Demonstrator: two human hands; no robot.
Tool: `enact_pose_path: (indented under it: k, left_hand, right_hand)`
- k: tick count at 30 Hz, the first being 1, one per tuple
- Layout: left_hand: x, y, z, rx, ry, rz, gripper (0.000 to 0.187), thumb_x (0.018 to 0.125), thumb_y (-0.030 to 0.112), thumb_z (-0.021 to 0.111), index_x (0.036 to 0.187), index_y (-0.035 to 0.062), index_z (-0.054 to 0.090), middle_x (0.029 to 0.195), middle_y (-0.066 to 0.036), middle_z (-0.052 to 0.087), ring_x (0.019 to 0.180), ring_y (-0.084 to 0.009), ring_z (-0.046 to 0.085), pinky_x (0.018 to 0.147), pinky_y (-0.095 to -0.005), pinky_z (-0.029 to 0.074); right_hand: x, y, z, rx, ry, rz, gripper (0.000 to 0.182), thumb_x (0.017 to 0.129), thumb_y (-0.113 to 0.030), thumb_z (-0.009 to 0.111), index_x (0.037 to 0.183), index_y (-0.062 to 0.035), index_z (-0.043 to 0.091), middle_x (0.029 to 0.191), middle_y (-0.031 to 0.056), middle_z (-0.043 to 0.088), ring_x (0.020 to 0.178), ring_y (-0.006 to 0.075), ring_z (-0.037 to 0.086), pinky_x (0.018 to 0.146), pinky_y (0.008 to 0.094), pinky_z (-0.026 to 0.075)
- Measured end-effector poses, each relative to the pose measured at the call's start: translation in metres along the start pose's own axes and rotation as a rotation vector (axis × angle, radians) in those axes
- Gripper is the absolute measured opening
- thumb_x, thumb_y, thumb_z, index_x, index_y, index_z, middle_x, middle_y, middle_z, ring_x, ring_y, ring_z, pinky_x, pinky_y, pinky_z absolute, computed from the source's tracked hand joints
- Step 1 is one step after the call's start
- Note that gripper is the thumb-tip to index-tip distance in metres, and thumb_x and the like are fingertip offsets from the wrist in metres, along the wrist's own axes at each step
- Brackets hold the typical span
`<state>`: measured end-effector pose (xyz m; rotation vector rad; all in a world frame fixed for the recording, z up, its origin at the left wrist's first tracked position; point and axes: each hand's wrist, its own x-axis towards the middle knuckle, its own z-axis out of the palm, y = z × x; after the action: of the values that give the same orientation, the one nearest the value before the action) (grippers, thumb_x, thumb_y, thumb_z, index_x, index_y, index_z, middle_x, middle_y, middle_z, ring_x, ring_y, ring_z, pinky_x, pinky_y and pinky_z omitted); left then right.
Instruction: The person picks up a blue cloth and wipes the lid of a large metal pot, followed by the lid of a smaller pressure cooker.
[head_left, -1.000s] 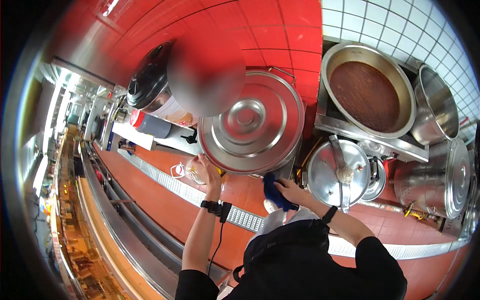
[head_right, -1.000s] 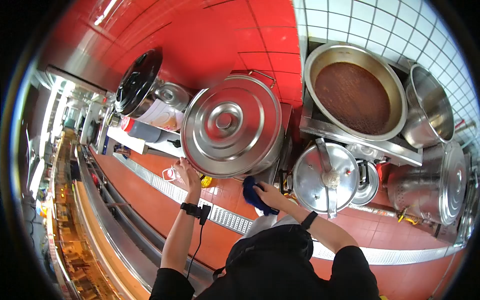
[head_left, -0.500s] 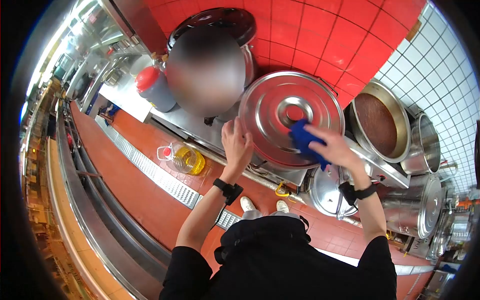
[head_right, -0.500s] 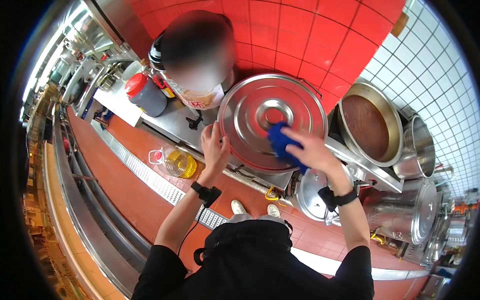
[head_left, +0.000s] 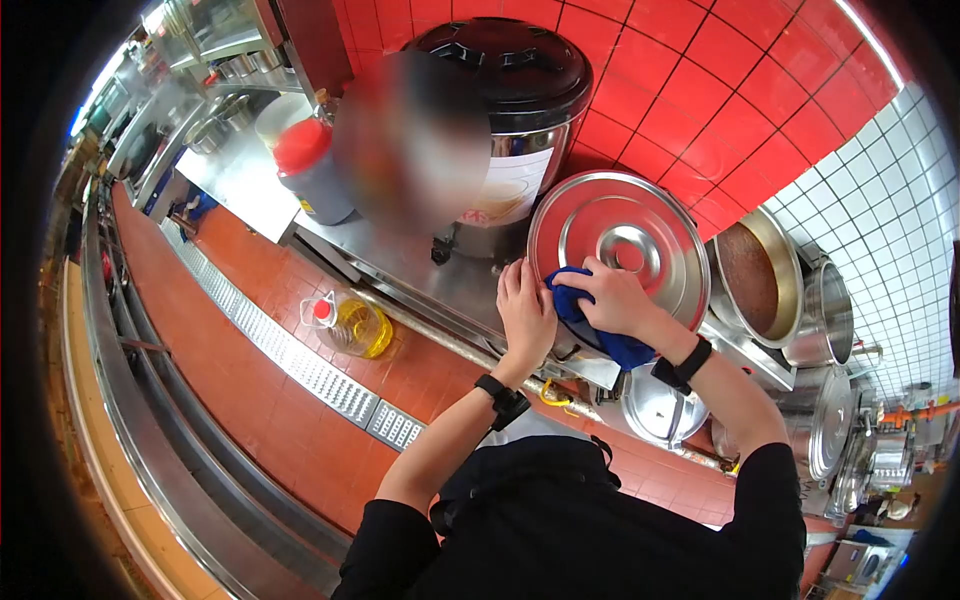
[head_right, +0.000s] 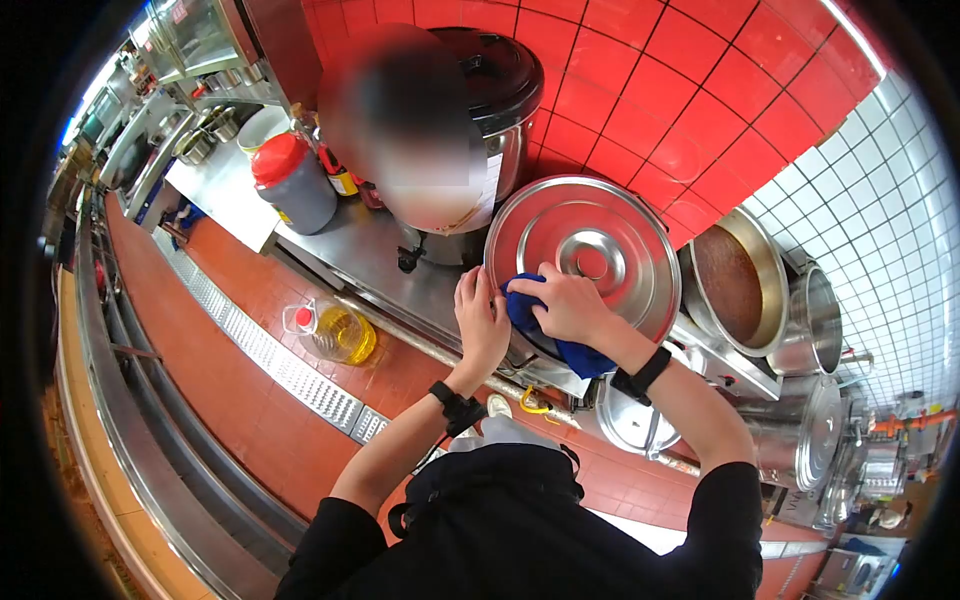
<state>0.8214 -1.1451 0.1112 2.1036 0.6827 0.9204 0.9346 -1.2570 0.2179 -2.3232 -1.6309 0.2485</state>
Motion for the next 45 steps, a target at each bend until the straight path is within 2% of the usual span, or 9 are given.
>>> enact_pose_path:
  k: [11, 17, 20, 25, 30, 32, 36, 43, 45]
  left_hand:
    - [-0.005, 0.012, -0.012, -0.008, -0.018, -0.07, 0.07, 0.085, 0.012, 0.061, 0.147, -0.0082, 0.034, 0.138, -0.031, 0.045, 0.13, -0.0459, 0.042, 0.11, -0.051, 0.035]
    - [0.004, 0.013, -0.004, 0.045, 0.006, -0.103, 0.073, 0.083, 0.012, 0.063, 0.148, -0.0071, 0.034, 0.137, -0.031, 0.045, 0.129, -0.0456, 0.043, 0.109, -0.0507, 0.036]
    - [0.003, 0.01, -0.002, 0.03, -0.014, -0.119, 0.073, 0.083, 0.011, 0.063, 0.148, -0.0069, 0.034, 0.137, -0.031, 0.045, 0.128, -0.0456, 0.044, 0.109, -0.0505, 0.036]
    - [0.003, 0.008, -0.002, 0.012, 0.019, -0.068, 0.072, 0.083, 0.011, 0.063, 0.147, -0.0067, 0.036, 0.137, -0.03, 0.045, 0.127, -0.0452, 0.044, 0.109, -0.0497, 0.036]
    - [0.005, 0.009, -0.003, 0.038, -0.005, -0.061, 0.068, 0.081, 0.011, 0.064, 0.143, -0.0046, 0.042, 0.135, -0.027, 0.048, 0.126, -0.0437, 0.045, 0.108, -0.0501, 0.036]
    - [0.004, 0.011, -0.004, 0.056, -0.01, -0.063, 0.06, 0.081, 0.01, 0.063, 0.138, -0.0015, 0.049, 0.134, -0.026, 0.048, 0.126, -0.0425, 0.045, 0.108, -0.0491, 0.037]
    - [0.004, 0.014, -0.006, 0.104, -0.018, -0.06, 0.059, 0.08, 0.009, 0.063, 0.137, -0.0015, 0.049, 0.133, -0.026, 0.048, 0.127, -0.0425, 0.045, 0.107, -0.0497, 0.037]
    - [0.003, 0.015, -0.007, 0.088, -0.023, -0.07, 0.064, 0.079, 0.011, 0.063, 0.139, -0.0023, 0.047, 0.135, -0.026, 0.047, 0.129, -0.0427, 0.044, 0.109, -0.0522, 0.034]
    - [0.002, 0.015, -0.006, 0.085, -0.017, -0.067, 0.063, 0.08, 0.011, 0.063, 0.139, -0.0026, 0.047, 0.135, -0.026, 0.047, 0.129, -0.0427, 0.044, 0.109, -0.0523, 0.034]
  right_hand:
    - [0.076, 0.026, 0.007, -0.13, 0.065, 0.092, 0.04, 0.086, -0.027, 0.059, 0.126, -0.0216, 0.062, 0.105, 0.0192, 0.066, 0.088, 0.0432, 0.068, 0.076, 0.0538, 0.056]
    - [0.125, 0.051, -0.005, -0.235, 0.118, 0.553, 0.04, 0.09, -0.032, 0.059, 0.124, -0.0104, 0.058, 0.104, 0.0248, 0.07, 0.095, 0.0457, 0.068, 0.083, 0.0553, 0.055]
    - [0.114, 0.048, 0.002, -0.089, 0.129, 0.361, 0.045, 0.087, -0.034, 0.063, 0.125, -0.0105, 0.058, 0.104, 0.0258, 0.07, 0.097, 0.0471, 0.067, 0.086, 0.0569, 0.054]
    - [0.06, 0.013, -0.003, 0.131, -0.159, -0.017, 0.046, 0.082, -0.031, 0.069, 0.123, -0.0125, 0.064, 0.1, 0.023, 0.07, 0.096, 0.0413, 0.068, 0.083, 0.0514, 0.055]
    - [0.059, 0.004, -0.012, -0.062, -0.185, 0.054, 0.044, 0.085, -0.033, 0.066, 0.127, -0.0172, 0.062, 0.096, 0.0213, 0.07, 0.092, 0.0417, 0.068, 0.079, 0.0517, 0.055]
    - [0.081, 0.02, -0.001, -0.197, 0.034, 0.058, 0.041, 0.085, -0.033, 0.065, 0.122, -0.0167, 0.062, 0.088, 0.022, 0.069, 0.082, 0.0419, 0.069, 0.07, 0.0556, 0.055]
    - [0.124, 0.068, -0.017, -0.265, 0.097, 0.265, 0.038, 0.083, -0.03, 0.065, 0.116, -0.0097, 0.062, 0.083, 0.02, 0.07, 0.082, 0.0403, 0.071, 0.068, 0.0544, 0.056]
    - [0.098, 0.151, -0.052, -0.567, 0.094, 0.579, 0.04, 0.084, -0.029, 0.064, 0.116, -0.0053, 0.064, 0.099, 0.018, 0.073, 0.096, 0.0351, 0.072, 0.08, 0.0478, 0.058]
    - [0.089, 0.146, -0.074, -0.526, -0.14, 0.732, 0.035, 0.085, -0.027, 0.064, 0.113, -0.0066, 0.07, 0.113, 0.0176, 0.071, 0.109, 0.0321, 0.069, 0.089, 0.044, 0.057]
